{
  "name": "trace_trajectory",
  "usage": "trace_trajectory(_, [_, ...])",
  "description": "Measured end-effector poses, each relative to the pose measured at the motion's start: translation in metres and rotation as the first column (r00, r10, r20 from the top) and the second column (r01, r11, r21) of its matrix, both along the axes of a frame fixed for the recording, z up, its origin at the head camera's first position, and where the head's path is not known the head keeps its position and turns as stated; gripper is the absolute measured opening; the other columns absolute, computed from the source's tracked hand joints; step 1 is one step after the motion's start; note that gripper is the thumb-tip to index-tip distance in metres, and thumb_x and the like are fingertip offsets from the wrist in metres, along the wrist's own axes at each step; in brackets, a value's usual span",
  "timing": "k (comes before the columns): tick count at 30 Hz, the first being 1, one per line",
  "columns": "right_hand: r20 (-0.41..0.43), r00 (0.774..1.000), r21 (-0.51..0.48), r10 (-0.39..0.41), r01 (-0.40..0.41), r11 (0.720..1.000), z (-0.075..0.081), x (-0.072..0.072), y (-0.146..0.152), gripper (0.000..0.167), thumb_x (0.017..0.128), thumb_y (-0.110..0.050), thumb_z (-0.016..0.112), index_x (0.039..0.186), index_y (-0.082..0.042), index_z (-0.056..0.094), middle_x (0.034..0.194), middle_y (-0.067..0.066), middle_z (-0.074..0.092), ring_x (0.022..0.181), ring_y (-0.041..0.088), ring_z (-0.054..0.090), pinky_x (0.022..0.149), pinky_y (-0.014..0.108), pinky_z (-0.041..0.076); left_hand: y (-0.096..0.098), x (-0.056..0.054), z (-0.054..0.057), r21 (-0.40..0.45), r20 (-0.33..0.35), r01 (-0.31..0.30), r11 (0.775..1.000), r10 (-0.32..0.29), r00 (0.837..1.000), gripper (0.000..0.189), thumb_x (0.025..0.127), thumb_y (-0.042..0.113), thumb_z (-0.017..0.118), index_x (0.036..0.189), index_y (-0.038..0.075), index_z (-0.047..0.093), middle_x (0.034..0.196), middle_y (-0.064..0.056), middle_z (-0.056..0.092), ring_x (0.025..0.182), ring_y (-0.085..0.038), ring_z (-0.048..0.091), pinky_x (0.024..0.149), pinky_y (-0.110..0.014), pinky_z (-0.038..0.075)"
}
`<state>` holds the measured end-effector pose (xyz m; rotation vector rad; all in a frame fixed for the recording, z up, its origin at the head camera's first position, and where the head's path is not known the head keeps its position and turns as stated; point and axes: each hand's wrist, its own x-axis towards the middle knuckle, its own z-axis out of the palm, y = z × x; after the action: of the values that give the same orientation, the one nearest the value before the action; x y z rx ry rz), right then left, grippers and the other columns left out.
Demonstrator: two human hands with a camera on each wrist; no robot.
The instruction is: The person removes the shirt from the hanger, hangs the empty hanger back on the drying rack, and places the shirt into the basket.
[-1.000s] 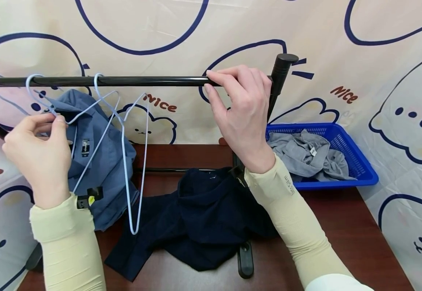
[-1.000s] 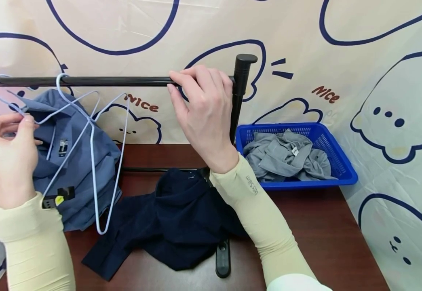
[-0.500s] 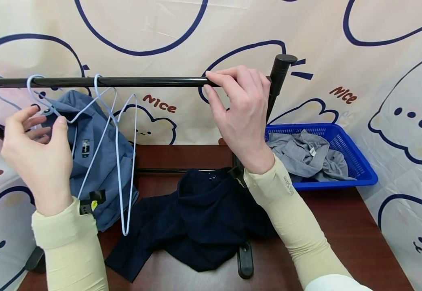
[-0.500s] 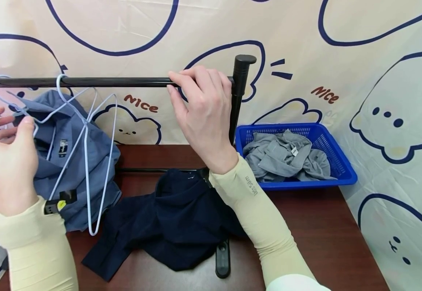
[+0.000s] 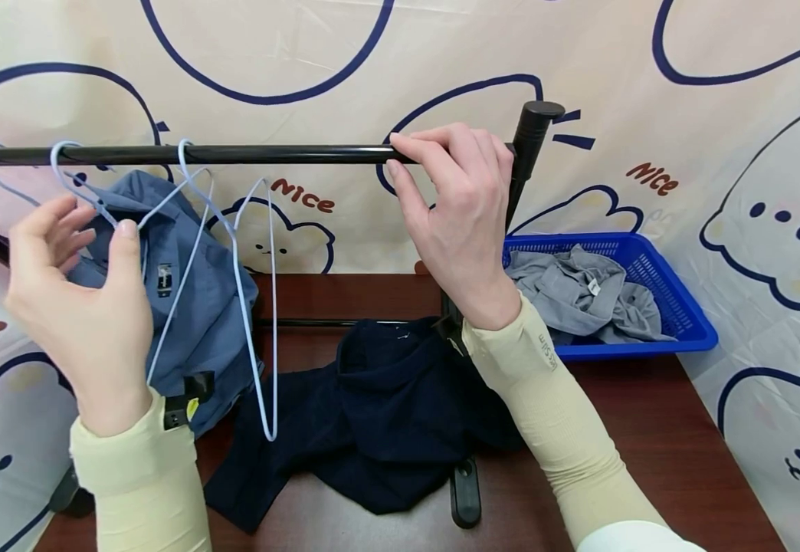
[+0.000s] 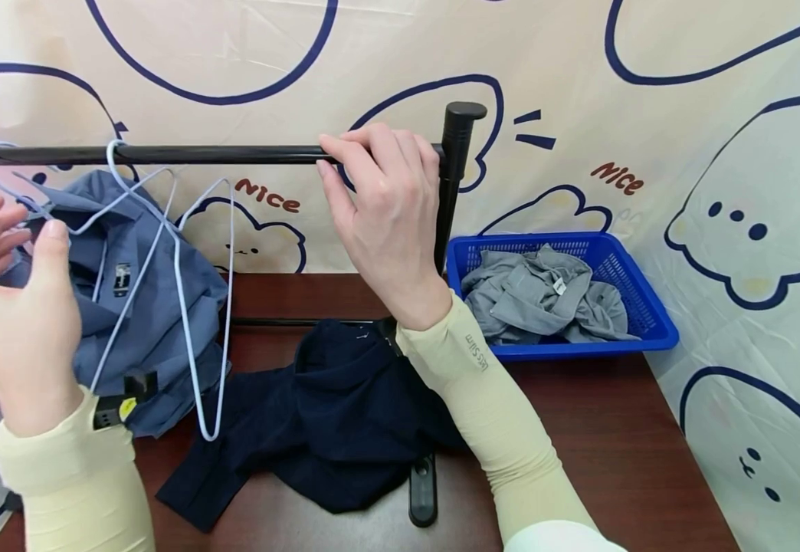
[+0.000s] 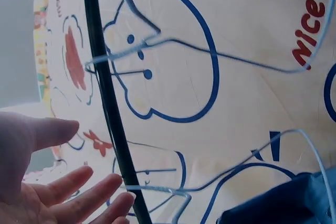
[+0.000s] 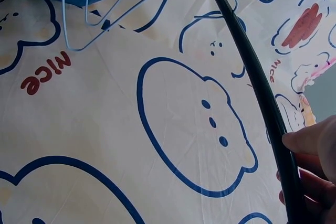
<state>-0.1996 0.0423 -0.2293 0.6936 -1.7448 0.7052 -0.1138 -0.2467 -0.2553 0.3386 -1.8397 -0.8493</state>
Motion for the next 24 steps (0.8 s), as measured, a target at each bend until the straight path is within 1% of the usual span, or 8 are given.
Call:
trace_trajectory(3, [-0.001,1.000,-0.003,0.002,-0.002,1.000,0.000,0.000,0.000,0.022,0.098,-0.020,0.070,0.113,-0.006,0.079,0.104,0.008,0.069,0.099,0.027,0.055,0.100,0.040,0.032,0.003,0.000,-0.004,0.006,-0.013,0.043,0.999,-0.043,0.999,0.041,0.099,0.031,0.065,0.136,0.016,0.063,0.131,0.005,0.066,0.116,-0.010,0.060,0.103,-0.024,0.037])
trace_trajectory(6, [0.002,1.000,-0.003,0.004,-0.004,1.000,0.000,0.000,0.000,0.022,0.098,-0.020,0.071,0.113,-0.005,0.078,0.104,0.008,0.068,0.099,0.027,0.055,0.100,0.040,0.032,0.004,-0.001,-0.009,0.029,-0.025,0.112,0.993,-0.111,0.993,0.038,0.099,0.028,0.066,0.135,0.017,0.064,0.131,0.005,0.066,0.116,-0.011,0.062,0.103,-0.025,0.039])
trace_trajectory(10, [0.000,1.000,-0.002,0.002,-0.002,1.000,0.000,0.000,0.000,0.022,0.097,-0.019,0.071,0.113,-0.005,0.079,0.103,0.008,0.068,0.099,0.027,0.055,0.100,0.040,0.032,0.005,-0.002,-0.017,0.028,-0.013,0.181,0.983,-0.180,0.984,0.035,0.102,0.026,0.062,0.136,0.019,0.065,0.133,0.007,0.065,0.118,-0.010,0.061,0.104,-0.025,0.041])
trace_trajectory(14, [-0.001,1.000,0.000,-0.004,0.004,1.000,0.000,0.000,0.001,0.023,0.100,-0.021,0.068,0.112,-0.005,0.079,0.104,0.008,0.069,0.099,0.027,0.056,0.100,0.040,0.032,0.007,-0.004,-0.026,0.012,0.014,0.219,0.976,-0.219,0.976,0.035,0.104,0.026,0.059,0.138,0.020,0.064,0.134,0.008,0.064,0.120,-0.009,0.060,0.104,-0.025,0.041])
trace_trajectory(16, [-0.001,1.000,0.000,-0.004,0.004,1.000,-0.001,0.000,0.001,0.024,0.100,-0.022,0.067,0.112,-0.005,0.079,0.104,0.008,0.069,0.099,0.027,0.056,0.100,0.040,0.032,0.008,-0.005,-0.031,0.017,0.026,0.253,0.967,-0.253,0.967,0.036,0.104,0.024,0.059,0.139,0.018,0.063,0.135,0.005,0.064,0.121,-0.010,0.060,0.104,-0.026,0.042])
trace_trajectory(20, [-0.001,1.000,-0.001,0.000,0.000,1.000,-0.001,0.000,0.001,0.024,0.100,-0.022,0.067,0.113,-0.005,0.079,0.104,0.008,0.069,0.100,0.027,0.056,0.100,0.040,0.032,0.011,-0.007,-0.041,0.041,0.069,0.332,0.942,-0.334,0.940,0.039,0.103,0.022,0.060,0.142,0.016,0.060,0.137,0.001,0.063,0.121,-0.013,0.061,0.103,-0.028,0.044])
trace_trajectory(22, [-0.003,1.000,-0.001,0.001,-0.001,1.000,-0.001,0.000,0.000,0.024,0.099,-0.022,0.068,0.113,-0.005,0.079,0.104,0.008,0.069,0.100,0.027,0.056,0.100,0.040,0.032,0.012,-0.009,-0.047,0.048,0.093,0.357,0.933,-0.360,0.928,0.040,0.104,0.024,0.060,0.143,0.017,0.059,0.137,0.002,0.063,0.120,-0.014,0.062,0.102,-0.028,0.045])
trace_trajectory(24, [-0.006,1.000,-0.002,0.002,-0.002,1.000,0.000,0.000,0.000,0.023,0.099,-0.021,0.068,0.113,-0.005,0.079,0.104,0.008,0.069,0.100,0.027,0.056,0.101,0.040,0.032,0.014,-0.011,-0.055,0.053,0.112,0.372,0.927,-0.375,0.920,0.039,0.104,0.026,0.059,0.143,0.020,0.059,0.137,0.003,0.063,0.120,-0.015,0.062,0.102,-0.028,0.046])
